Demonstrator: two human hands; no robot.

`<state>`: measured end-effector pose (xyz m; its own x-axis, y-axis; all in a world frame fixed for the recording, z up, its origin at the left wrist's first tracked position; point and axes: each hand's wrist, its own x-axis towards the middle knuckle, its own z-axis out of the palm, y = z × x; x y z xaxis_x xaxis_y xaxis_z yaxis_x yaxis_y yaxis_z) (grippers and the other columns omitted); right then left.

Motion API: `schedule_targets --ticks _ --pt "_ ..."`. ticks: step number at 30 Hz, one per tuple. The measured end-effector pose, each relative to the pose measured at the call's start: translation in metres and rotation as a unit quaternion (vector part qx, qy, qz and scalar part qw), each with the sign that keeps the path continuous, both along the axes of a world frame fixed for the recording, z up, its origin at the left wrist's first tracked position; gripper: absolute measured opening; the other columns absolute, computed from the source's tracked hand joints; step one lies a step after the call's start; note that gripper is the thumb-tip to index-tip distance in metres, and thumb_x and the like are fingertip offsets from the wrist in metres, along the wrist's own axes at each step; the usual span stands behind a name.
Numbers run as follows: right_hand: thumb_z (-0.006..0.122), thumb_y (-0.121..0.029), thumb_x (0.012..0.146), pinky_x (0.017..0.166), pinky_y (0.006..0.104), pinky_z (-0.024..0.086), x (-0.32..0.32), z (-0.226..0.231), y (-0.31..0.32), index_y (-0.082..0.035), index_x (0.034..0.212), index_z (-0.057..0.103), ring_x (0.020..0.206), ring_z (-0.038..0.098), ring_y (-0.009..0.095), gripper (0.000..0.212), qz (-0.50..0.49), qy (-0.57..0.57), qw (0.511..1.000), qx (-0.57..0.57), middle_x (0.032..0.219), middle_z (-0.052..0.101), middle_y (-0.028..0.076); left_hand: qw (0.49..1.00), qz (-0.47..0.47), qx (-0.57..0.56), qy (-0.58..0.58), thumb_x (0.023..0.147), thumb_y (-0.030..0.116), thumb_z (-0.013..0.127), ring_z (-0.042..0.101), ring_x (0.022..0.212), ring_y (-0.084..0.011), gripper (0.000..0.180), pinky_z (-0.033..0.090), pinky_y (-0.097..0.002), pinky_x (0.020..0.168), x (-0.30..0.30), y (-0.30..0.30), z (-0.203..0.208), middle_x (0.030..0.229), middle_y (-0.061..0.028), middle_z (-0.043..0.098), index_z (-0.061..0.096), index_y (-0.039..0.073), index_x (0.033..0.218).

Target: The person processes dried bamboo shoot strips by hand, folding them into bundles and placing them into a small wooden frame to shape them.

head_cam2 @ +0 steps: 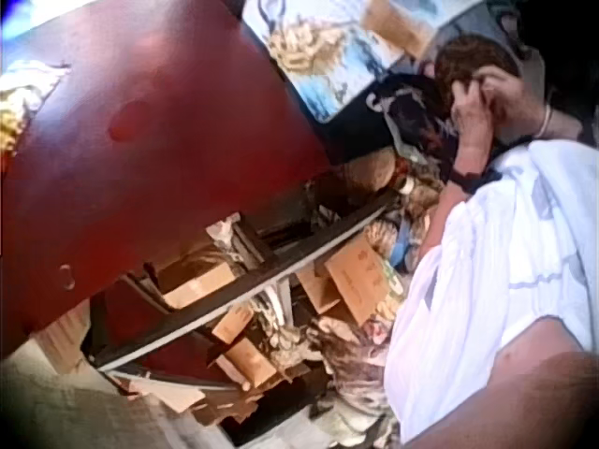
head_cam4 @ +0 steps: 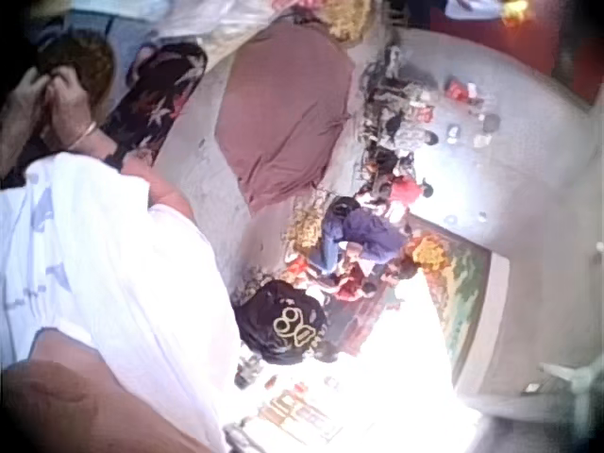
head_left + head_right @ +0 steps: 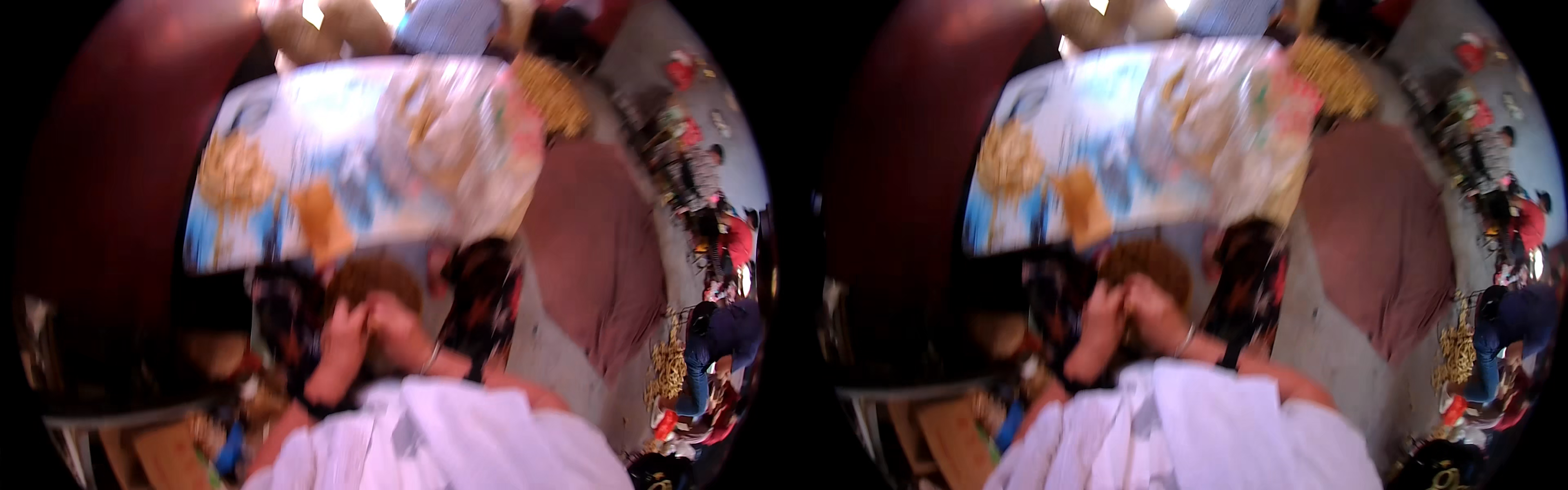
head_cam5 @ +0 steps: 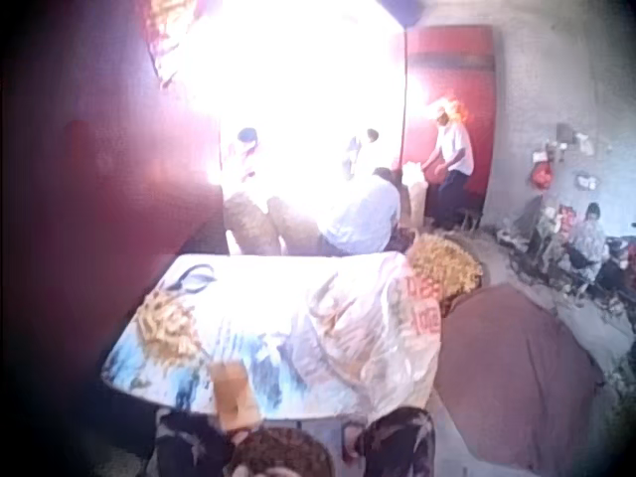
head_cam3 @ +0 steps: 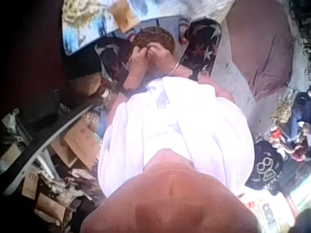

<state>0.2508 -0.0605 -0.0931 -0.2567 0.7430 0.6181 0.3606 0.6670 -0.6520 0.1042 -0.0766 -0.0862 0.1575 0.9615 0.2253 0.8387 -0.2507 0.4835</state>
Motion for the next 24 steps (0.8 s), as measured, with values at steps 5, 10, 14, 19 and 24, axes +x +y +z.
schedule_targets --ticks 5,10,14,19,24 --pt "0.056 -0.019 0.096 0.057 0.0268 0.053 -0.007 0.001 -0.005 -0.006 0.095 0.061 0.073 0.064 0.015 0.014 -0.048 0.185 0.854 -0.483 0.083 0.063 0.003 0.997 0.017 0.068 -0.012 0.080 0.005 0.061 0.060 0.070 -0.0352 0.006 0.051 -0.0419 0.057 0.005 0.004 0.021 0.086 -0.0140 0.052 0.057 0.008 0.084" --pt "0.058 -0.028 0.097 0.044 0.0192 0.045 -0.006 -0.015 0.008 -0.010 0.104 0.062 0.059 0.057 0.007 0.020 -0.036 0.351 0.721 -0.597 0.081 0.062 -0.002 0.993 -0.012 0.105 -0.054 0.078 -0.001 0.059 0.060 0.072 -0.0352 0.013 0.052 -0.0416 0.060 0.015 0.009 0.029 0.087 -0.0151 0.053 0.060 0.005 0.090" --pt "0.059 -0.028 0.096 0.043 0.0175 0.043 -0.010 -0.021 0.006 -0.011 0.111 0.062 0.056 0.055 0.005 0.023 0.011 0.359 0.710 -0.606 0.081 0.063 -0.003 0.991 -0.010 0.085 -0.103 0.079 -0.001 0.058 0.061 0.077 -0.0367 0.016 0.052 -0.0415 0.066 0.007 0.003 0.027 0.087 -0.0182 0.058 0.063 0.002 0.094" --pt "0.060 -0.025 0.095 0.049 0.0200 0.050 -0.005 0.004 -0.001 -0.005 0.108 0.062 0.063 0.060 0.006 0.024 -0.057 0.218 0.843 -0.488 0.083 0.064 0.000 0.975 0.035 0.054 -0.212 0.078 -0.002 0.055 0.061 0.077 -0.0380 0.012 0.051 -0.0421 0.070 0.007 0.009 0.011 0.082 -0.0193 0.061 0.061 0.000 0.088" --pt "0.063 -0.017 0.092 0.063 0.0250 0.055 -0.010 -0.003 -0.010 -0.003 0.104 0.063 0.080 0.066 0.012 0.018 -0.023 0.203 0.941 -0.270 0.093 0.067 0.005 0.978 0.089 0.023 -0.189 0.078 0.002 0.055 0.060 0.077 -0.0404 0.006 0.049 -0.0458 0.070 0.000 0.008 -0.007 0.081 -0.0195 0.061 0.059 0.000 0.082"
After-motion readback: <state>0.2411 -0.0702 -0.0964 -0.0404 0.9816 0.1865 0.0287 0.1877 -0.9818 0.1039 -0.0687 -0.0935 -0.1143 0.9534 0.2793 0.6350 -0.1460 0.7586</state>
